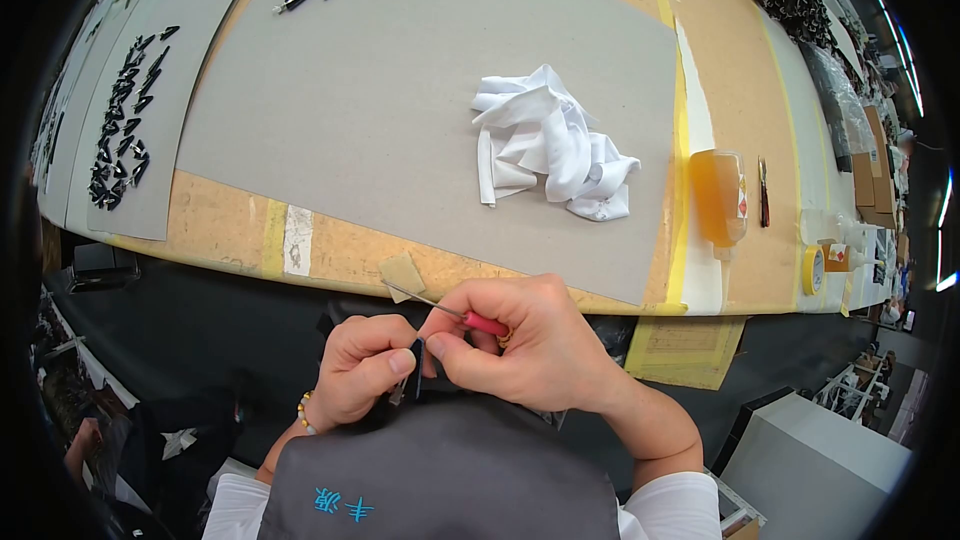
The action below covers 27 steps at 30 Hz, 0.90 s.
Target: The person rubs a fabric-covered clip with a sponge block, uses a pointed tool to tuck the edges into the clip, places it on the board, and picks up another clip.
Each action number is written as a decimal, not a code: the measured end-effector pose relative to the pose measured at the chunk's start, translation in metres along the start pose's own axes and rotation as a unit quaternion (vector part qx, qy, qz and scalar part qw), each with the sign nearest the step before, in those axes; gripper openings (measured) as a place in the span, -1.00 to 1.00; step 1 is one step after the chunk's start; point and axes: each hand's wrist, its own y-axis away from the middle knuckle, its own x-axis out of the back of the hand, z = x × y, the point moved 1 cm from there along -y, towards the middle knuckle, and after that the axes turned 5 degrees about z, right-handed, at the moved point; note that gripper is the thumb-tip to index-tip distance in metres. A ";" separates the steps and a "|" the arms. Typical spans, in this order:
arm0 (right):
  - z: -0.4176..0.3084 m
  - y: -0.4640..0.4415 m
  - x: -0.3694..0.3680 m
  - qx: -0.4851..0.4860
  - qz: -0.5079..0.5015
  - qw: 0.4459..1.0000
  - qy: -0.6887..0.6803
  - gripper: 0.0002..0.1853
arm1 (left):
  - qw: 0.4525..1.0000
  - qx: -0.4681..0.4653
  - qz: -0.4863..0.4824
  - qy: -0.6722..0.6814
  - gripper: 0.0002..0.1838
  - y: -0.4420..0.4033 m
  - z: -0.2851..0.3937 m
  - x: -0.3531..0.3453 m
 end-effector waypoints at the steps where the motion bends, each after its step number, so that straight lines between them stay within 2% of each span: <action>1: 0.001 0.000 -0.001 0.006 0.003 1.000 0.006 -0.94 | 1.000 -0.001 0.002 -0.004 -0.83 0.000 0.000 0.000; 11: -0.002 -0.001 -0.003 0.070 0.033 0.988 0.135 -0.92 | 0.989 -0.051 0.058 -0.130 -0.89 0.000 0.006 -0.007; 16: 0.000 -0.005 -0.010 0.162 0.060 0.966 0.190 -0.87 | 0.978 -0.073 0.070 -0.183 -0.87 -0.001 0.006 -0.007; 22: 0.003 -0.007 -0.012 0.189 0.064 0.959 0.201 -0.85 | 0.982 -0.041 0.056 -0.174 -0.85 0.001 0.006 -0.004; 27: 0.003 -0.007 -0.012 0.156 0.056 0.973 0.163 -0.86 | 0.997 -0.001 0.042 -0.068 -0.85 0.000 0.003 -0.004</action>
